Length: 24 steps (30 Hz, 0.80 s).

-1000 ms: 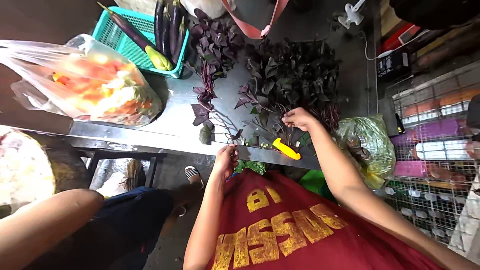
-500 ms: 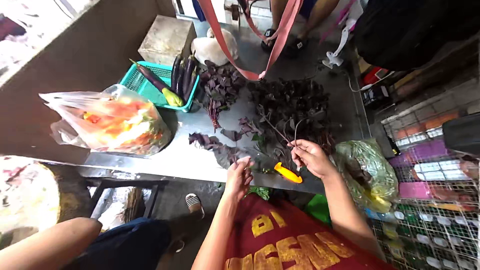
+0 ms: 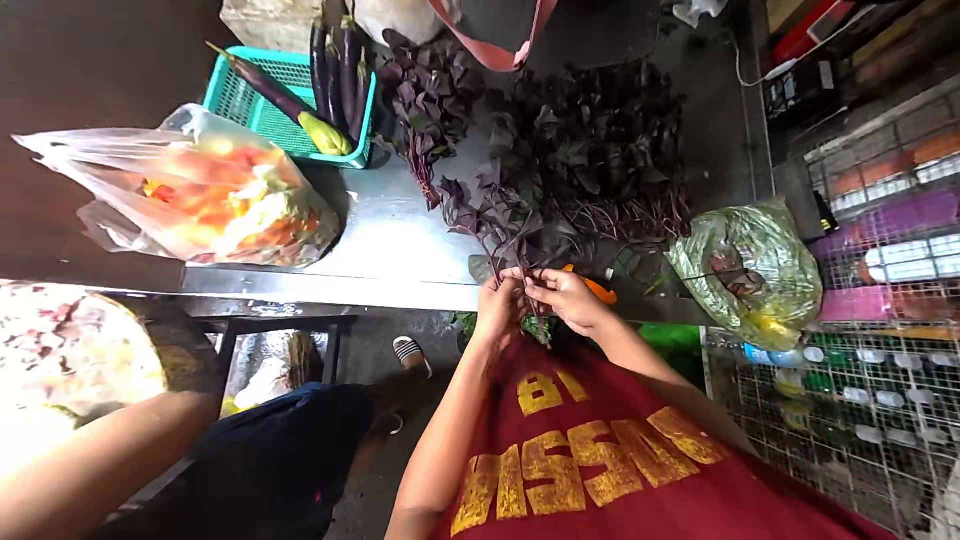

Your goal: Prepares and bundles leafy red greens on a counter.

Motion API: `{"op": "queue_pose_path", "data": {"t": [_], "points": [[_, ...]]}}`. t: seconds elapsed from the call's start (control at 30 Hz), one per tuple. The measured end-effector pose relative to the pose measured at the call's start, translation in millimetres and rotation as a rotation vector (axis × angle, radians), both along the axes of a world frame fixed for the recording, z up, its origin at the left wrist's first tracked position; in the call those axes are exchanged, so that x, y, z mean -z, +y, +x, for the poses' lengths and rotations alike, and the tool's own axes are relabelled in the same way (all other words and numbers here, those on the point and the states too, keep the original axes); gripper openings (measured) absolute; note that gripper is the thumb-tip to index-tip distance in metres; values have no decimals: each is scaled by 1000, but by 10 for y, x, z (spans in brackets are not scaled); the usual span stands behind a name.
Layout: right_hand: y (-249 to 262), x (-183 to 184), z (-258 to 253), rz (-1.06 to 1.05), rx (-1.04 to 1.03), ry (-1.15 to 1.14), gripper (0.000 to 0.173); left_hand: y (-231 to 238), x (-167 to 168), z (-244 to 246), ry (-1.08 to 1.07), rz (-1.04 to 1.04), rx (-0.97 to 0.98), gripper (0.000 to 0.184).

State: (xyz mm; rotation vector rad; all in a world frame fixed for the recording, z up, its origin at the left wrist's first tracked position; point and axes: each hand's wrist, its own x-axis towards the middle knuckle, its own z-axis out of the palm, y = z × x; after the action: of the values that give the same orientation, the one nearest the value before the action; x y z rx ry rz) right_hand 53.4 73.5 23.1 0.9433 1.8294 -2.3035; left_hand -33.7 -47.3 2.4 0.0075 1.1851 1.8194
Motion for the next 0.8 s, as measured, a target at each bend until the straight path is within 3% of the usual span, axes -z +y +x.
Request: {"op": "queue_pose_path", "data": {"t": [0.07, 0.17, 0.23, 0.3, 0.37, 0.4, 0.43, 0.53, 0.63, 0.7, 0.8], "points": [[-56, 28, 18, 40, 58, 26, 27, -23, 18, -3, -52, 20, -32, 29], [1, 45, 229, 304, 238, 176, 27, -75, -57, -24, -57, -18, -211, 22], [238, 20, 377, 402, 491, 268, 23, -128, -62, -75, -37, -45, -342, 20], [675, -9, 570, 560, 593, 129, 26, -236, -43, -117, 49, -58, -406, 20], [1069, -40, 724, 771, 344, -263, 42, -335, -94, -141, 167, -74, -365, 17], [1122, -105, 740, 793, 172, -411, 58, -363, -133, -123, 205, -78, -327, 15], [1054, -179, 704, 810, 43, -462, 63, -367, -171, -95, 233, -72, -296, 13], [329, -485, 372, 714, -218, -251, 49, -310, -228, -31, 301, -47, -277, 10], [-247, -350, 110, 616, -383, -57, 40, -224, -215, 36, 367, -138, -264, 7], [-255, -243, 97, 600, -408, -84, 29, -232, -152, 44, 415, -306, -195, 14], [48, -148, 273, 611, -248, -183, 33, -441, 0, -12, 349, -493, -90, 42]]}}
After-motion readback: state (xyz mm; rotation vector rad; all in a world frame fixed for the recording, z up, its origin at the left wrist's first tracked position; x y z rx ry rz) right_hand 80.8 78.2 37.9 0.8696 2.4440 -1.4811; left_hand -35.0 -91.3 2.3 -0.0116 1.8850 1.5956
